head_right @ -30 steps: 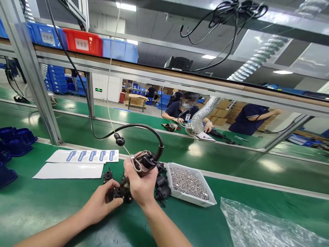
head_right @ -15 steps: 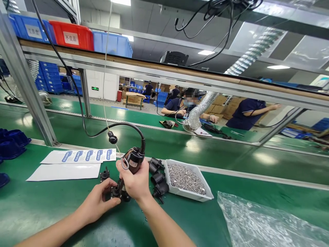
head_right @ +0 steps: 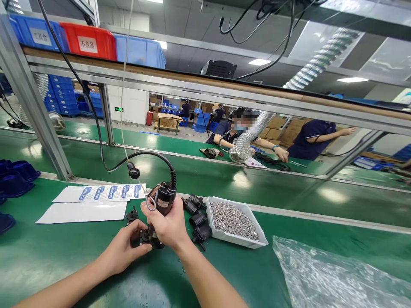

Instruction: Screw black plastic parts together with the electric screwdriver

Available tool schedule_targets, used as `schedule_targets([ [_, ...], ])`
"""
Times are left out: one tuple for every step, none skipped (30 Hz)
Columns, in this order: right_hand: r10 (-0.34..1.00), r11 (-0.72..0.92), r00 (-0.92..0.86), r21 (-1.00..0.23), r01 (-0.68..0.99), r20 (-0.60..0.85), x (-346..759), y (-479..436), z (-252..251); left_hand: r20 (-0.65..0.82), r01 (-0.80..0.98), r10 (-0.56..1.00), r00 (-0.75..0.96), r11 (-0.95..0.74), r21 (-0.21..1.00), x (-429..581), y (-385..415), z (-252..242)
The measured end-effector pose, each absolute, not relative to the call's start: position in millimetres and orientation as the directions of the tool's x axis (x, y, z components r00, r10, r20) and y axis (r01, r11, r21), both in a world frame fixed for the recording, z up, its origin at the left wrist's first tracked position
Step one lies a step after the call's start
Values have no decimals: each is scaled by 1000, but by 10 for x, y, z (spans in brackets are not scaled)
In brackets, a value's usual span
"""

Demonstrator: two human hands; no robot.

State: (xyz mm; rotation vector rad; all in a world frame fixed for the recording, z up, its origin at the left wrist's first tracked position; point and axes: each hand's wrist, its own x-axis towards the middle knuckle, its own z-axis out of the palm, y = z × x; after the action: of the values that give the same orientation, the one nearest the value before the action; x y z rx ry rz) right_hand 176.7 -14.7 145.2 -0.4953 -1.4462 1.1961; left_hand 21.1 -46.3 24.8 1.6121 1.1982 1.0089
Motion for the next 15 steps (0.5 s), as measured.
schedule_targets([
  [824, 396, -285, -857, -330, 490, 1760, -137, 1429, 106, 269, 971, 212, -162, 949, 211, -461, 241],
  [819, 406, -278, -849, -339, 502, 1751, -125, 1402, 104, 268, 972, 211, -160, 950, 211, -461, 235],
  [819, 422, -254, -840, -341, 514, 1740, -115, 1375, 102, 268, 973, 208, -157, 951, 212, -462, 232],
  [822, 441, -222, -832, -336, 525, 1729, -107, 1349, 101, 268, 974, 203, -154, 951, 215, -464, 232],
  [824, 458, -193, -827, -327, 533, 1720, -102, 1327, 99, 268, 976, 195, -151, 952, 217, -467, 234],
  [826, 469, -175, -826, -313, 536, 1712, -101, 1309, 98, 267, 977, 190, -148, 952, 220, -470, 240],
  [828, 476, -167, -828, -298, 536, 1707, -103, 1296, 97, 264, 978, 187, -145, 954, 223, -474, 247],
  [829, 480, -160, -829, -285, 535, 1703, -109, 1286, 96, 262, 978, 186, -144, 954, 224, -477, 255],
  [830, 485, -154, -831, -274, 536, 1701, -117, 1278, 95, 262, 978, 188, -143, 954, 225, -480, 262],
  [830, 492, -145, -829, -265, 539, 1698, -125, 1269, 94, 265, 977, 189, -143, 953, 224, -482, 267],
  [829, 499, -139, -828, -258, 542, 1694, -132, 1260, 96, 271, 977, 190, -146, 951, 222, -483, 269],
  [827, 503, -137, -826, -253, 545, 1688, -137, 1250, 101, 276, 977, 189, -152, 949, 219, -483, 268],
  [824, 507, -139, -825, -251, 549, 1679, -139, 1238, 107, 281, 976, 188, -158, 947, 216, -482, 264],
  [821, 510, -143, -823, -251, 553, 1669, -139, 1228, 114, 283, 976, 186, -164, 945, 214, -481, 258],
  [819, 512, -146, -821, -252, 556, 1656, -136, 1218, 120, 284, 976, 183, -169, 944, 212, -480, 251],
])
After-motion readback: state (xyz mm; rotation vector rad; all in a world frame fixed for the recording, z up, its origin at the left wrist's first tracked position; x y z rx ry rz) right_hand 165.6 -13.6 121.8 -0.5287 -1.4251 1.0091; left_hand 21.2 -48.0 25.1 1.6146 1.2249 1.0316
